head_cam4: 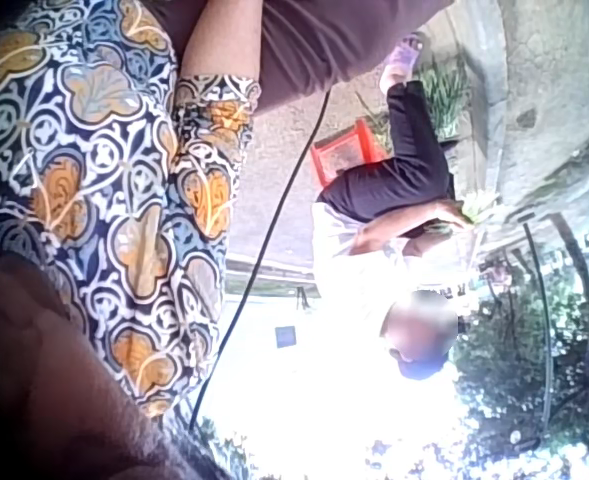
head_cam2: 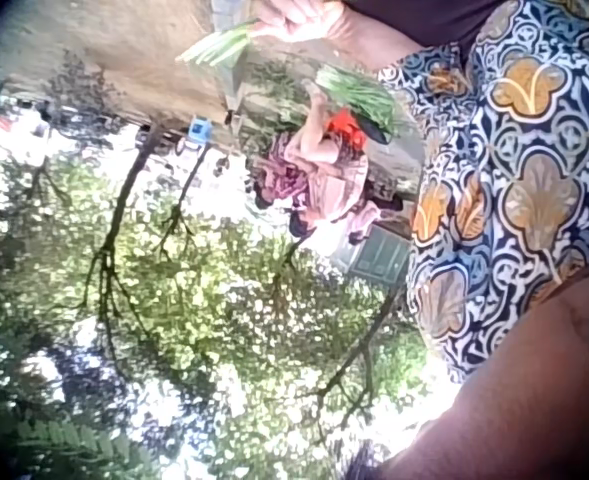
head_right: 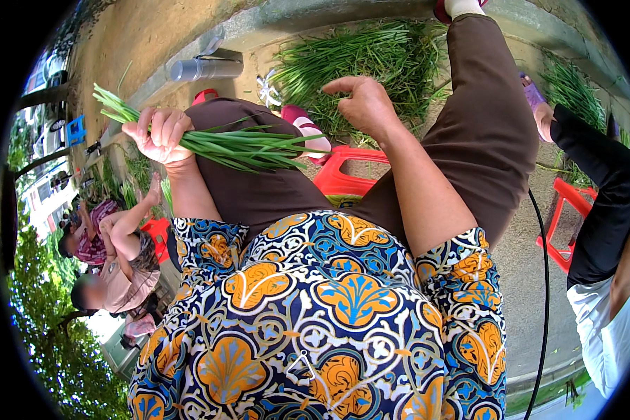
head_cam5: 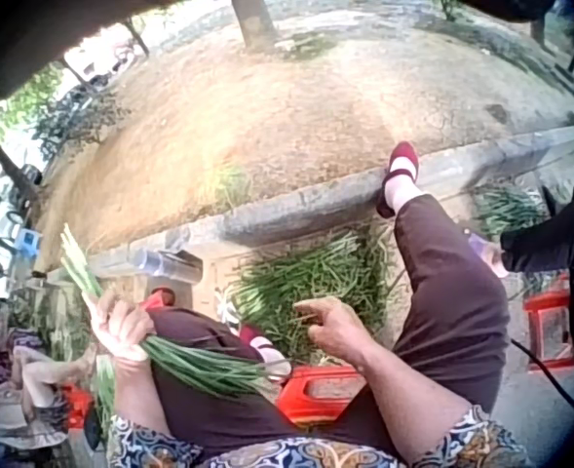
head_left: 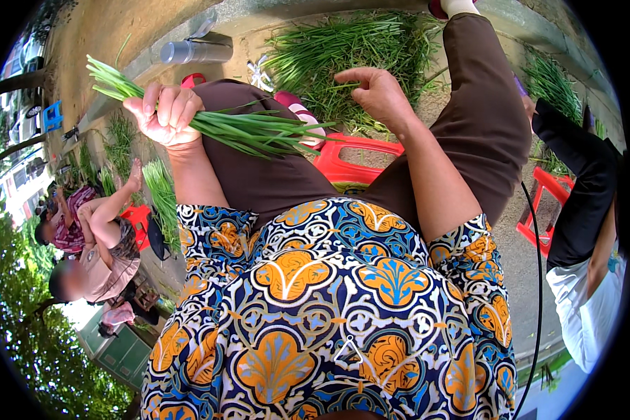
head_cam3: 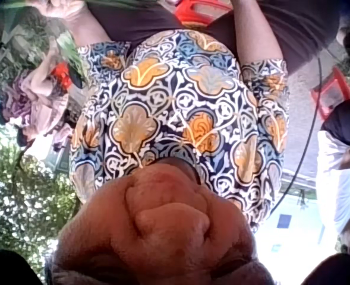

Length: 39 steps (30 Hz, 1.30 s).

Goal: The person sorts green stalks by hand, picking individual stems from a bunch and placing them onto a pile on the ground while sitting on a stool.

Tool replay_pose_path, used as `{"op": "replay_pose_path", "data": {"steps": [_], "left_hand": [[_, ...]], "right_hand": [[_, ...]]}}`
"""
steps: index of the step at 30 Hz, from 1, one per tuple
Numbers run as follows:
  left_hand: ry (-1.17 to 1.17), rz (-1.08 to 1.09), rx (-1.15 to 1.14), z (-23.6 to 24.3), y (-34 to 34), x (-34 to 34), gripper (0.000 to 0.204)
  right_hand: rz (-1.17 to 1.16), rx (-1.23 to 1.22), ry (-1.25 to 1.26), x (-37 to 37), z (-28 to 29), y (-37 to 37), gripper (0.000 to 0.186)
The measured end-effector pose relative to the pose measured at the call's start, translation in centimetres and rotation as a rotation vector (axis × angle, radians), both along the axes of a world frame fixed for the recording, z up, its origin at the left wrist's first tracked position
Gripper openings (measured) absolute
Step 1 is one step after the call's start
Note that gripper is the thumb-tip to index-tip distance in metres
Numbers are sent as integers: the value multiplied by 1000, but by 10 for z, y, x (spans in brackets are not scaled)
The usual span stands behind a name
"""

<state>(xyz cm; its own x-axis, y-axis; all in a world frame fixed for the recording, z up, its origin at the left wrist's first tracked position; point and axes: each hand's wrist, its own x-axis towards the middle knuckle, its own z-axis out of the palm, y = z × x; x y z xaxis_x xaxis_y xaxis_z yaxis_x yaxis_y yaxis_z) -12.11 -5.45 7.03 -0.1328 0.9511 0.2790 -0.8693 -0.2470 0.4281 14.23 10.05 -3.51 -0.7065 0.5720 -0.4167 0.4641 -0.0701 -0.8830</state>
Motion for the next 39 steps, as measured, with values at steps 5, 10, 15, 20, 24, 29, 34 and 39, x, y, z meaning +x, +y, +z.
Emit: {"op": "replay_pose_path", "data": {"steps": [5, 10, 15, 20, 24, 29, 34, 39], "left_hand": [[-71, 65, -96, 2, 2, 2, 38], [-168, 194, -195, 1, 2, -3, 36], [-378, 306, -239, -1, 6, -3, 36], [-374, 325, -247, -2, 8, -5, 38], [-380, 342, -241, -7, 4, -11, 37], [-386, 404, -262, -8, 5, -12, 38], [-385, 406, -262, -9, 4, -14, 39], [-412, 439, -288, -8, 6, -14, 42]], "right_hand": [[-72, 54, -8, 0, -12, -3, 28], [-74, 13, -17, -1, -5, -1, 27], [-76, 17, -39, 0, -4, 0, 24], [-89, 46, 6, 0, -7, -1, 23], [-90, 41, -13, 0, -10, -2, 23], [-85, 7, -36, 0, -9, -1, 21], [-129, 26, -20, 0, -6, 0, 18], [-198, 27, 59, -2, -14, 1, 18]]}}
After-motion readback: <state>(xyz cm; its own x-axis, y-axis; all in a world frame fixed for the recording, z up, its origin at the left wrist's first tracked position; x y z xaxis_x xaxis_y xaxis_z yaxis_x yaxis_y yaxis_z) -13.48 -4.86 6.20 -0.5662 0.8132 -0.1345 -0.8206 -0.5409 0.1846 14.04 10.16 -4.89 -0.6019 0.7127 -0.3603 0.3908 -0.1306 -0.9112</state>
